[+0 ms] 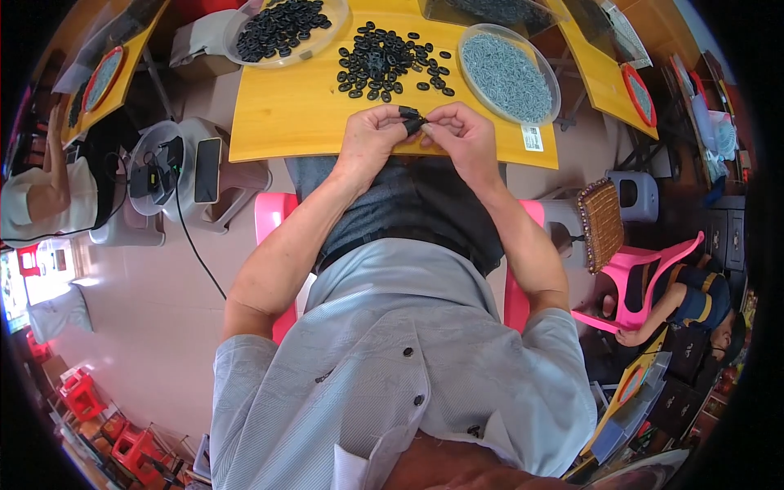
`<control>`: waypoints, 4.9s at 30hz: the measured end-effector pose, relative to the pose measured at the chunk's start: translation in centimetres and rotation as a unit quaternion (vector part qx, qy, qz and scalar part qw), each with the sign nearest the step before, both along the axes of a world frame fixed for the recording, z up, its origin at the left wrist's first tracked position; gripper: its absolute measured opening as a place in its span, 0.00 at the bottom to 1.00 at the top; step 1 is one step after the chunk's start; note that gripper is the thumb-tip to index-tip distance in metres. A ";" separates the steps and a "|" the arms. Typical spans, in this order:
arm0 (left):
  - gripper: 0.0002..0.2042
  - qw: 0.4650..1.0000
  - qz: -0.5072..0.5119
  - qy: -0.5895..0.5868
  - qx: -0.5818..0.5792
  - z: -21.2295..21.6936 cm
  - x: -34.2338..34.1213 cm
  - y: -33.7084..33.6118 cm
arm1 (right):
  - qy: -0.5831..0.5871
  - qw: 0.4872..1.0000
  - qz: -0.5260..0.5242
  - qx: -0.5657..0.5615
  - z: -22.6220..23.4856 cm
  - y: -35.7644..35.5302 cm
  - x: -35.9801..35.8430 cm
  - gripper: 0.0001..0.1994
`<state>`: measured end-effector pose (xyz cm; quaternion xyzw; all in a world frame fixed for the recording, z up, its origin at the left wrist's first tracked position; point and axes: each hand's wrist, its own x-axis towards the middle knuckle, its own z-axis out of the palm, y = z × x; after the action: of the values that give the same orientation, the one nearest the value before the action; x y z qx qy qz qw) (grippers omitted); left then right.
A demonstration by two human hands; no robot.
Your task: The person assembles components by picking up plastic parts and small pins from the table and fitting the pins into the plastic parts by hand.
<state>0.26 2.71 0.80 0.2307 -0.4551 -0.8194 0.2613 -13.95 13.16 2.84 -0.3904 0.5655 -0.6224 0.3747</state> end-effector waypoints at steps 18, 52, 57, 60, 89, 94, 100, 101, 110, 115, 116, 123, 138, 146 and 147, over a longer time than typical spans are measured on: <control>0.08 0.995 0.102 0.013 0.005 0.8 0.1 -1.1 | 0.648 0.753 -0.107 0.034 -1.5 -2.2 -4.0 0.09; 0.09 0.990 0.068 -0.053 -0.111 -0.5 -0.1 -0.7 | 0.241 0.970 -0.001 0.006 0.0 -1.9 -1.1 0.04; 0.09 0.987 0.069 -0.053 -0.135 -0.7 -0.2 -0.7 | 0.235 0.972 0.001 0.004 0.1 -1.8 -1.0 0.05; 0.09 0.980 0.070 -0.070 -0.170 -0.7 -0.2 -0.6 | 0.233 0.972 0.005 0.005 0.2 -1.8 -1.0 0.05; 0.08 0.992 0.061 -0.035 -0.108 -0.3 -0.2 -0.6 | 0.139 0.987 0.038 0.077 0.6 -1.1 -1.1 0.06; 0.09 0.992 0.057 -0.038 -0.103 -0.1 -0.1 -0.4 | 0.238 0.969 0.019 0.058 0.4 -1.0 -1.0 0.06; 0.08 0.987 0.059 -0.058 -0.141 -1.0 -0.2 -0.5 | 0.305 0.950 0.019 0.057 1.0 -0.9 -0.7 0.05; 0.09 0.983 0.061 -0.072 -0.160 -1.1 -0.1 -0.5 | 0.299 0.952 0.022 0.062 1.0 -0.9 -0.7 0.05; 0.08 0.975 0.073 -0.090 -0.187 -0.8 -0.3 -0.2 | 0.146 0.984 0.037 0.094 -0.2 -1.1 -0.9 0.06; 0.08 0.990 0.084 -0.041 -0.109 -0.4 -0.3 -0.5 | 0.251 0.965 -0.016 0.073 1.7 -1.6 -1.7 0.06; 0.08 0.993 0.092 -0.026 -0.076 -0.4 -0.4 -0.5 | 0.338 0.938 -0.055 0.058 1.9 -1.9 -2.5 0.07; 0.07 0.993 0.112 -0.008 -0.035 -0.2 -0.1 -1.2 | 0.580 0.810 -0.053 0.072 1.5 -5.6 -4.4 0.07; 0.09 0.995 0.092 -0.024 -0.032 0.2 -0.1 -0.9 | 0.051 0.992 0.070 0.095 0.7 -2.6 -3.3 0.09; 0.08 0.991 0.090 -0.053 -0.084 0.0 -0.3 -0.8 | -0.004 0.997 0.049 0.065 0.0 -2.0 -2.9 0.10; 0.08 0.991 0.087 -0.054 -0.084 0.0 -0.3 -0.7 | -0.007 0.997 0.053 0.062 -0.1 -1.9 -2.9 0.11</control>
<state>-0.08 1.98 0.78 0.2904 -0.5145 -0.7386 0.3248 -16.84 11.23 2.78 -0.3917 0.5786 -0.5683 0.4345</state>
